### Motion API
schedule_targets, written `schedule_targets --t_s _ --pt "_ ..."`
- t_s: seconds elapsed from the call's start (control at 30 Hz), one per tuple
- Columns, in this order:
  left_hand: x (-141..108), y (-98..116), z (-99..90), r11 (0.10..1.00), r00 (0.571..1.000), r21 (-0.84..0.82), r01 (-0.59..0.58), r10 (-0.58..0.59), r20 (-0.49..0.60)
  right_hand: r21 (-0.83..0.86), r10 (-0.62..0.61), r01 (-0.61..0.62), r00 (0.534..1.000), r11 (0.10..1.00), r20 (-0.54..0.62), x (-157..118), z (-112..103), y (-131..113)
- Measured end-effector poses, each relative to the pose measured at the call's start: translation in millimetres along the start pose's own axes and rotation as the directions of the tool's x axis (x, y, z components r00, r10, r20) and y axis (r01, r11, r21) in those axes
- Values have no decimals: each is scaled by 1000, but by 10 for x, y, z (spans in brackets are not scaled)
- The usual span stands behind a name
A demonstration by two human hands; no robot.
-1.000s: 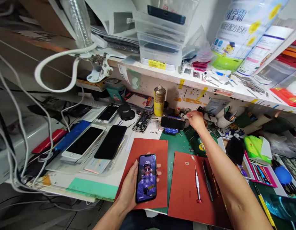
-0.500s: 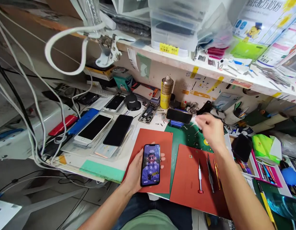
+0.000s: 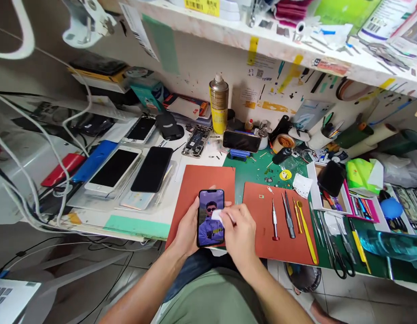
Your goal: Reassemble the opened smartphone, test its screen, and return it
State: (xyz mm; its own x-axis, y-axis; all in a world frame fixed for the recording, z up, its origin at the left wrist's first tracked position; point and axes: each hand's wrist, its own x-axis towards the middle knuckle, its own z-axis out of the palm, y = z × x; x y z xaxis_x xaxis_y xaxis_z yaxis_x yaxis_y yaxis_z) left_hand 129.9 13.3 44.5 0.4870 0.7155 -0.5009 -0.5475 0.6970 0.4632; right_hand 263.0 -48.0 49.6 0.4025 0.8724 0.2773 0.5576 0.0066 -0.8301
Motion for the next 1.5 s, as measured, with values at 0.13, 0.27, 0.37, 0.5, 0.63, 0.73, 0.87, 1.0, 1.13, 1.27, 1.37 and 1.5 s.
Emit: schedule_targets --t_s 0.13,0.27,0.37,0.5,0.63,0.73,0.87,1.0,1.13,1.27,1.37,1.5 --pt "13 -44 -38 1000 1000 0 -12 12 -6 -13 -4 4 1000 1000 13 -57 -17 -36" --pt "22 -27 -65 1000 1000 11 8 -8 12 -32 -53 53 998 998 -12 -196 39 -51" --pt "26 -41 -63 1000 1000 0 -2 2 21 -53 -44 41 997 998 -69 11 120 -19" --pt "11 -42 -51 1000 1000 -7 -7 7 28 -52 -76 71 994 996 -82 138 155 -46" --pt "2 -42 -69 999 999 -9 31 -30 32 -80 -116 108 989 991 -97 66 141 -78" --pt "13 -77 -89 1000 1000 8 29 -29 11 -110 -101 84 983 990 -152 173 182 -60" --pt "25 -106 -102 1000 1000 12 -5 5 17 -95 -161 153 983 984 -90 248 228 -79" --pt "22 -110 -109 1000 1000 25 13 -13 14 -108 -148 133 979 985 -144 233 216 -111" --pt "11 -104 -97 1000 1000 14 -10 9 26 -82 -210 206 976 975 -50 243 245 -148" --pt "0 -93 -76 1000 999 4 12 -12 51 -99 -175 166 980 981 -95 266 257 -151" --pt "1 -92 -66 1000 998 -7 4 -4 59 -92 -214 213 977 973 -9 267 267 -145" --pt "-5 -92 -64 1000 997 -15 20 -18 76 -127 -237 236 971 963 8 271 271 -146"
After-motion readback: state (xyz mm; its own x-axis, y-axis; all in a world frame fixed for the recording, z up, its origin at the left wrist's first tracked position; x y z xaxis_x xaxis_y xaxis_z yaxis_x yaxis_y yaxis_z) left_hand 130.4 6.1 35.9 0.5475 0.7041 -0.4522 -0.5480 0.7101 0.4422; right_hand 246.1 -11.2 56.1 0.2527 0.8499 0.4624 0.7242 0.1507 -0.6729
